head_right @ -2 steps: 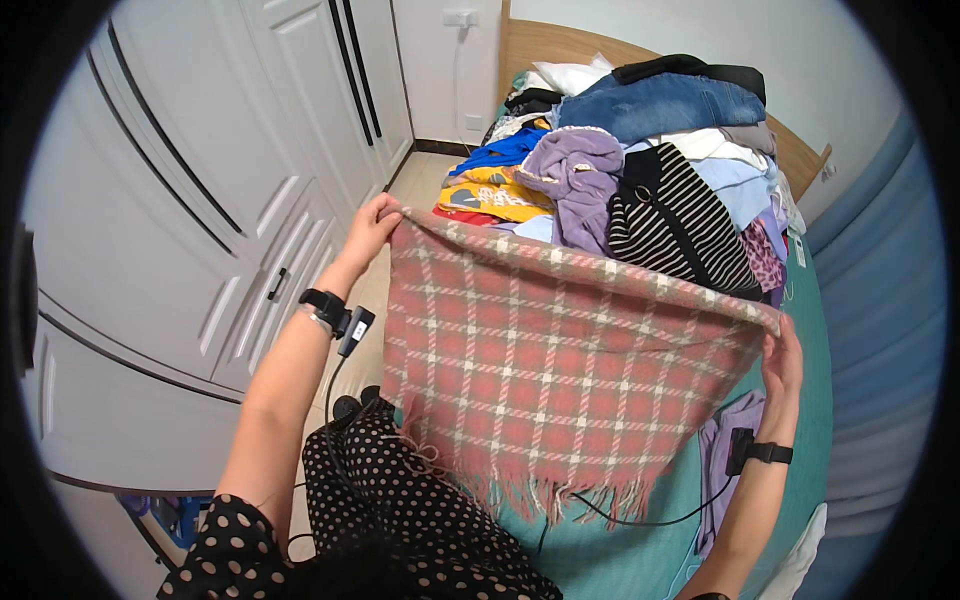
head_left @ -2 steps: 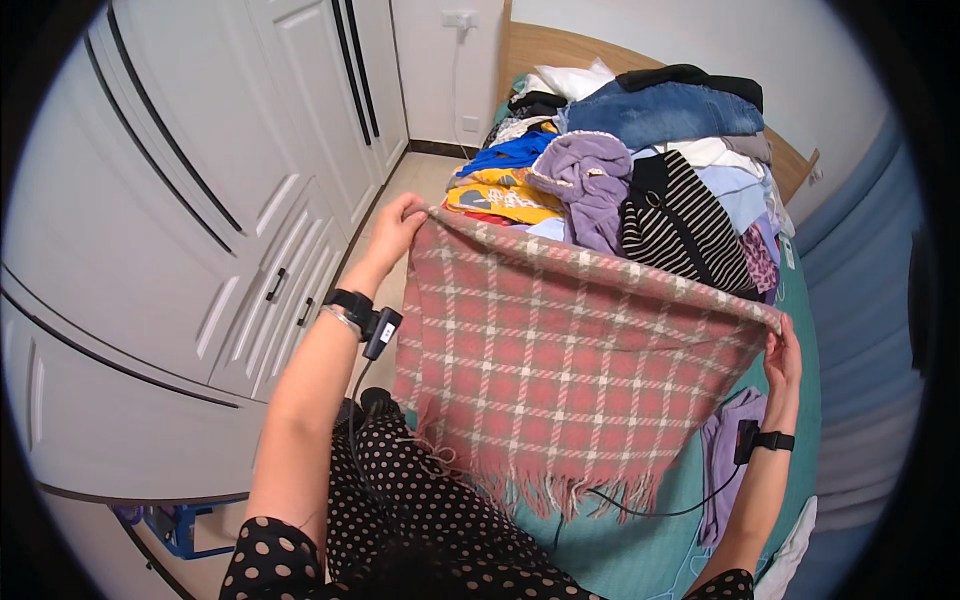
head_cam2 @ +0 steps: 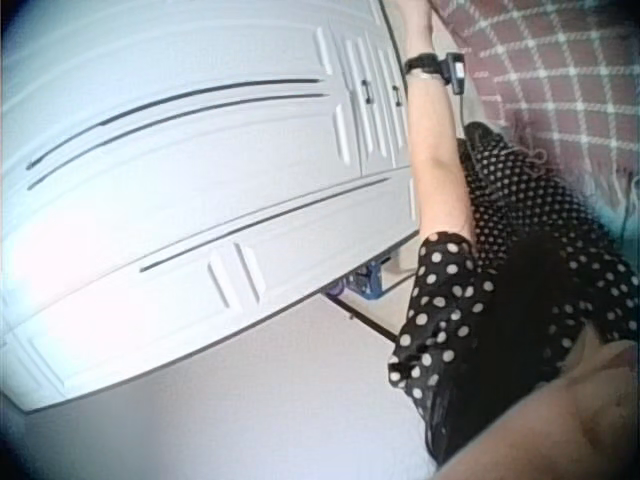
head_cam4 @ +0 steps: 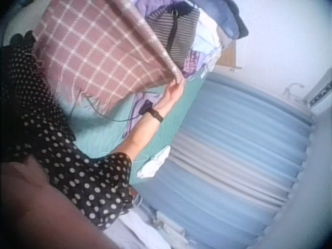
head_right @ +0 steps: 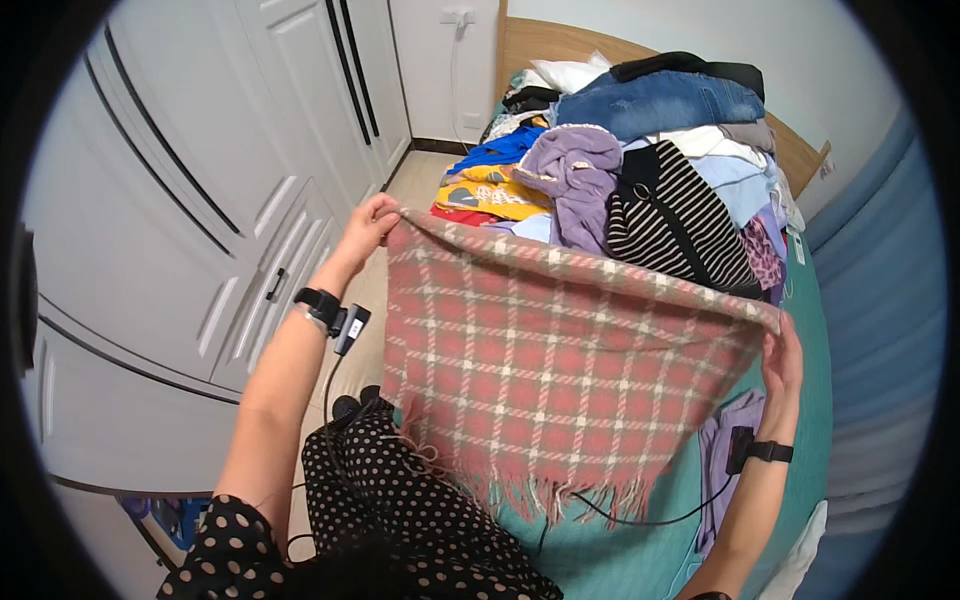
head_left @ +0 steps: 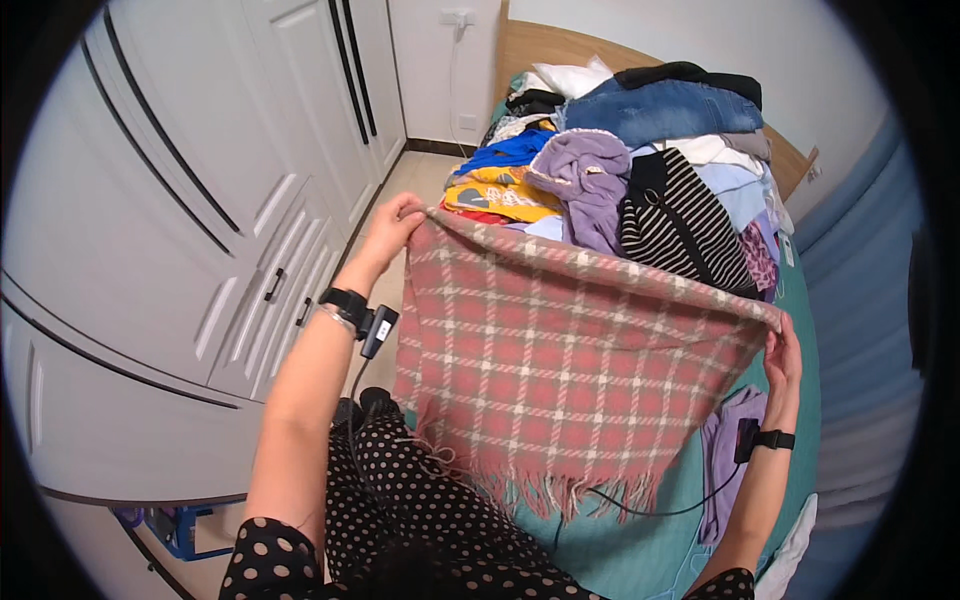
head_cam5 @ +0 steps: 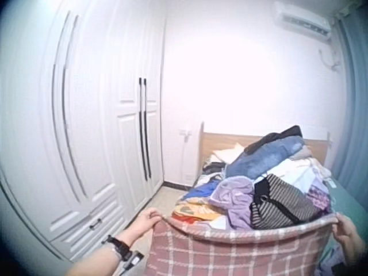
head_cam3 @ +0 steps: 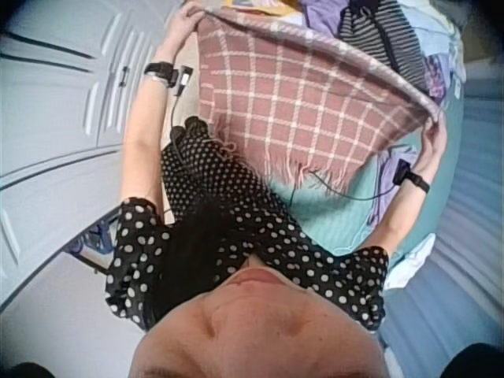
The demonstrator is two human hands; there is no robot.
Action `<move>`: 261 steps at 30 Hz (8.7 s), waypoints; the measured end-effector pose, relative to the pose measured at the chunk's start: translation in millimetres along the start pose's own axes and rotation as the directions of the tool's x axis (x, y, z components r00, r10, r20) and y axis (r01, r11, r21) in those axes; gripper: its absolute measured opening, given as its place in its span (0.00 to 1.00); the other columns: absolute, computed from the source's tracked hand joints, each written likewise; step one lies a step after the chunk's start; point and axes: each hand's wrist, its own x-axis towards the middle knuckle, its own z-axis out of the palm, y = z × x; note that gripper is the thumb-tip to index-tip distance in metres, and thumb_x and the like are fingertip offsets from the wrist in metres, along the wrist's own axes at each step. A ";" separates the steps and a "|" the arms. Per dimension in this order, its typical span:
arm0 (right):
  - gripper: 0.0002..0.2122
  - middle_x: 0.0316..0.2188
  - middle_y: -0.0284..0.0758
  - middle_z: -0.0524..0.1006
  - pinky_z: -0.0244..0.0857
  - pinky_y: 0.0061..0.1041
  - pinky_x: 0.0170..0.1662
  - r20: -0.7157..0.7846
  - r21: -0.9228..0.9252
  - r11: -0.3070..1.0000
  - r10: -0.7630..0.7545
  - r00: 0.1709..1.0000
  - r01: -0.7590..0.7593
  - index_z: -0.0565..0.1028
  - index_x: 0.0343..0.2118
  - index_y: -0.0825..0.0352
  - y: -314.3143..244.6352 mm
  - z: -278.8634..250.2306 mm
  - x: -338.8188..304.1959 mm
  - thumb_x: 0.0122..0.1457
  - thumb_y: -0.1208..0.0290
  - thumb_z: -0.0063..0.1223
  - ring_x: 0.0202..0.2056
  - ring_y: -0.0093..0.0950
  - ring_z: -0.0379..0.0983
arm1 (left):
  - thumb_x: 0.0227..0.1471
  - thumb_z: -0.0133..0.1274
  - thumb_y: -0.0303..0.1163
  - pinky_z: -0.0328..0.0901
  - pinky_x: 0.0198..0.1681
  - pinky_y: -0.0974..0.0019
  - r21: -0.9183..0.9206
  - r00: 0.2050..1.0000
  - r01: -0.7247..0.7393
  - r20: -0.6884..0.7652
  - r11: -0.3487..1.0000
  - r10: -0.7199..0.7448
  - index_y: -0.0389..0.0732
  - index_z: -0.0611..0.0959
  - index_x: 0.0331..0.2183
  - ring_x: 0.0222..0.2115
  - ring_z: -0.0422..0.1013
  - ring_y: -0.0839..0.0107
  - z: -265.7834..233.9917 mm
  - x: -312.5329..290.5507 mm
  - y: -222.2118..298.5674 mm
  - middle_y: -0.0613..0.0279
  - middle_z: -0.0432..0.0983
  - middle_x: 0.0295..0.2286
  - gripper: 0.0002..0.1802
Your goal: Folding various items of clothing including pants, a scarf, and a pajama top on a bed.
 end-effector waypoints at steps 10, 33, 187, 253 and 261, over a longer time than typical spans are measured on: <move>0.08 0.34 0.32 0.77 0.70 0.08 0.32 0.027 0.065 0.990 0.120 0.992 -0.121 0.75 0.40 0.66 -3.0 -13.4 38.5 0.58 0.71 0.53 0.33 0.18 0.75 | 0.46 0.54 0.16 0.69 0.29 0.75 -0.265 0.905 0.401 0.262 0.877 -0.335 0.41 0.71 0.51 0.28 0.72 0.76 -28.1 58.7 60.8 0.65 0.75 0.29 0.28; 0.09 0.37 0.40 0.77 0.76 0.14 0.28 -0.192 0.153 0.980 0.155 0.969 -0.126 0.72 0.39 0.72 16.5 7.7 69.9 0.59 0.73 0.51 0.38 0.29 0.77 | 0.39 0.51 0.08 0.71 0.33 0.73 -0.292 0.988 0.040 -0.128 0.955 -0.081 0.32 0.76 0.43 0.31 0.74 0.72 38.4 147.1 7.1 0.57 0.77 0.32 0.24; 0.20 0.39 0.36 0.75 0.67 0.28 0.45 -0.293 0.413 0.846 0.475 0.830 -0.337 0.73 0.39 0.67 126.4 -173.6 -324.6 0.55 0.54 0.56 0.41 0.30 0.72 | 0.47 0.57 0.31 0.65 0.43 0.62 0.248 0.789 0.516 0.235 0.820 -0.567 0.36 0.67 0.49 0.38 0.70 0.61 -3.6 -402.5 -36.1 0.50 0.70 0.41 0.28; 0.25 0.42 0.39 0.74 0.70 0.26 0.42 -0.347 -0.035 0.991 -0.133 0.928 0.129 0.65 0.51 0.73 -87.0 -111.7 -436.7 0.49 0.79 0.58 0.39 0.28 0.74 | 0.47 0.56 0.23 0.67 0.44 0.69 -0.306 0.568 0.382 0.822 0.872 0.039 0.38 0.61 0.56 0.40 0.72 0.72 310.3 -287.8 264.8 0.58 0.72 0.44 0.35; 0.32 0.46 0.46 0.72 0.67 0.31 0.48 -0.537 -0.235 0.971 -0.086 0.839 -0.051 0.61 0.55 0.74 -76.4 -269.8 -425.4 0.47 0.69 0.62 0.45 0.36 0.72 | 0.52 0.52 0.26 0.66 0.44 0.70 -0.249 0.617 0.349 0.787 0.904 -0.021 0.46 0.53 0.60 0.46 0.69 0.65 269.7 -303.6 239.1 0.53 0.61 0.52 0.37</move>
